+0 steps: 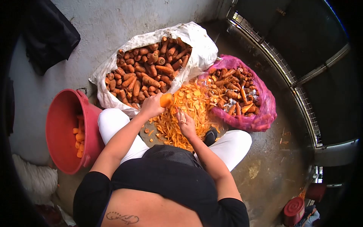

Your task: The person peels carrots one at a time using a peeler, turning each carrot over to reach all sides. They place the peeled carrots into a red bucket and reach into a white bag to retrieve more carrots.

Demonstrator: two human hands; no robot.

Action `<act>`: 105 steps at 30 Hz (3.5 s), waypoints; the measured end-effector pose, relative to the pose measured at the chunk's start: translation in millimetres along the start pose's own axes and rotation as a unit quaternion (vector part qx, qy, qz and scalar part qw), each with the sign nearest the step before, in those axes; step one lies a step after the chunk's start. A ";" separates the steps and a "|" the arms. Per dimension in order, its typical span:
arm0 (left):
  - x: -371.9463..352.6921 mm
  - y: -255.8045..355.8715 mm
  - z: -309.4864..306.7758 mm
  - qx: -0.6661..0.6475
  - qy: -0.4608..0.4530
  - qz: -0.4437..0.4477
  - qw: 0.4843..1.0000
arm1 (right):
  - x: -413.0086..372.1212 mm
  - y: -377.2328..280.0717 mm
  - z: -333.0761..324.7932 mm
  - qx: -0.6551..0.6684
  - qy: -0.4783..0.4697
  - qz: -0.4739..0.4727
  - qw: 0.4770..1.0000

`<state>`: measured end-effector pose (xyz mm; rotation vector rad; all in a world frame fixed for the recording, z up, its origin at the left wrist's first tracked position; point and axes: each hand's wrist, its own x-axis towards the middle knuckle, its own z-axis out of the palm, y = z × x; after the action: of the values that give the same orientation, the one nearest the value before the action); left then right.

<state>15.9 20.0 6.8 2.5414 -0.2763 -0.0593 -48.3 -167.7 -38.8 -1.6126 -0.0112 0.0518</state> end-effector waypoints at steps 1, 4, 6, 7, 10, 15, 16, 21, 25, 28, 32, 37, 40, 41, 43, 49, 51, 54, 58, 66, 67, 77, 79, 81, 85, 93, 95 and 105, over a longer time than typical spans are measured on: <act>0.9 0.4 -0.1 0.001 -0.002 -0.001 1.000 | -2.5 -8.5 -2.1 -0.002 -0.006 0.036 0.999; 2.6 -2.1 2.2 0.003 -0.011 -0.002 1.000 | -1.3 -9.8 -1.1 -0.019 -0.006 0.012 1.000; 2.1 1.6 0.1 0.004 -0.023 -0.013 1.000 | -0.6 -4.4 2.6 -0.021 0.001 -0.008 1.000; 1.9 3.7 -1.4 0.005 -0.029 -0.019 0.999 | -0.4 -2.7 3.9 -0.021 0.004 -0.017 1.000; 1.6 4.0 -0.5 -0.003 -0.027 -0.014 1.000 | -2.0 -13.3 0.3 -0.070 -0.004 0.009 0.997; 0.2 5.4 -0.6 0.004 -0.014 -0.010 1.000 | 1.0 0.2 1.1 -0.092 0.001 -0.013 0.996; 0.6 4.6 0.3 0.007 -0.012 -0.009 1.000 | 1.5 3.5 2.8 -0.094 0.009 -0.033 0.995; 0.1 0.1 4.9 0.033 0.024 0.028 0.999 | -0.1 5.3 4.6 -0.087 0.021 -0.004 0.996; -7.0 10.3 -0.2 0.001 0.008 -0.010 1.000 | -2.1 -7.4 5.7 -0.119 0.030 -0.001 0.992; -6.7 1.9 7.2 0.042 0.094 0.070 0.992 | -1.9 -4.7 4.9 -0.114 0.016 0.005 0.993; -7.7 2.7 7.5 0.028 0.069 0.028 0.997 | -1.9 -1.5 6.0 -0.112 0.019 0.017 0.993; -11.0 10.3 4.3 0.017 0.020 -0.026 0.999 | -2.7 1.2 5.4 -0.077 0.013 0.009 0.997; -11.2 5.7 11.1 0.031 0.039 -0.012 0.999 | -2.4 6.0 6.5 -0.070 0.017 -0.020 0.997; -11.8 3.7 12.5 0.040 0.047 0.005 0.998 | -3.3 6.8 4.6 -0.063 0.004 0.018 0.998; -12.7 4.9 9.5 0.059 0.065 0.040 0.995 | -5.1 3.1 0.0 -0.049 -0.022 0.092 0.994; -15.8 13.6 5.8 0.055 0.027 -0.011 0.998 | -6.2 2.1 -0.4 -0.034 -0.022 0.105 0.994; -15.9 14.3 7.1 0.057 0.018 -0.025 0.998 | -5.0 5.5 -0.1 -0.037 -0.020 0.108 0.993; -14.8 17.7 -0.1 0.045 -0.011 -0.038 0.998 | -4.4 6.0 -0.5 -0.027 -0.022 0.112 0.993; -15.3 21.2 -1.3 0.040 -0.006 -0.050 0.998 | -1.7 13.3 0.9 -0.045 -0.008 0.058 0.997; -13.6 23.4 -4.6 0.010 -0.055 -0.085 0.995 | -3.0 6.7 -2.6 -0.059 -0.021 0.088 0.994; -13.4 26.1 -5.6 0.023 -0.051 -0.089 0.994 | -3.3 5.4 -2.7 -0.062 -0.020 0.084 0.994; -12.0 18.9 -2.2 -0.047 -0.060 -0.096 0.992 | -1.0 15.2 -0.8 -0.035 -0.022 0.068 0.997; -8.9 16.4 -7.6 -0.066 -0.081 -0.087 0.991 | -1.4 10.8 -0.9 -0.045 -0.022 0.068 0.996; -7.1 12.8 -15.6 -0.150 -0.129 -0.088 0.976 | -4.6 0.8 -3.1 -0.045 -0.041 0.078 0.995; -3.3 -8.0 -0.5 -0.334 -0.165 -0.059 0.926 | -3.3 0.7 -6.0 -0.038 -0.050 0.052 0.997; -6.4 -6.7 -1.9 -0.392 -0.205 -0.104 0.891 | -1.6 -10.4 -13.5 -0.099 -0.060 0.008 0.993; -8.6 -5.2 0.6 -0.334 -0.166 -0.077 0.925 | -1.1 -8.0 -14.1 -0.107 -0.060 0.008 0.992; -10.6 -0.2 -11.9 -0.414 -0.229 -0.098 0.876 | -2.4 -13.7 -15.2 -0.079 -0.084 0.063 0.991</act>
<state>6.7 28.9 16.5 1.6542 -0.1239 -0.7090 -49.8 -182.4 -24.4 -1.7615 -0.0440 0.2898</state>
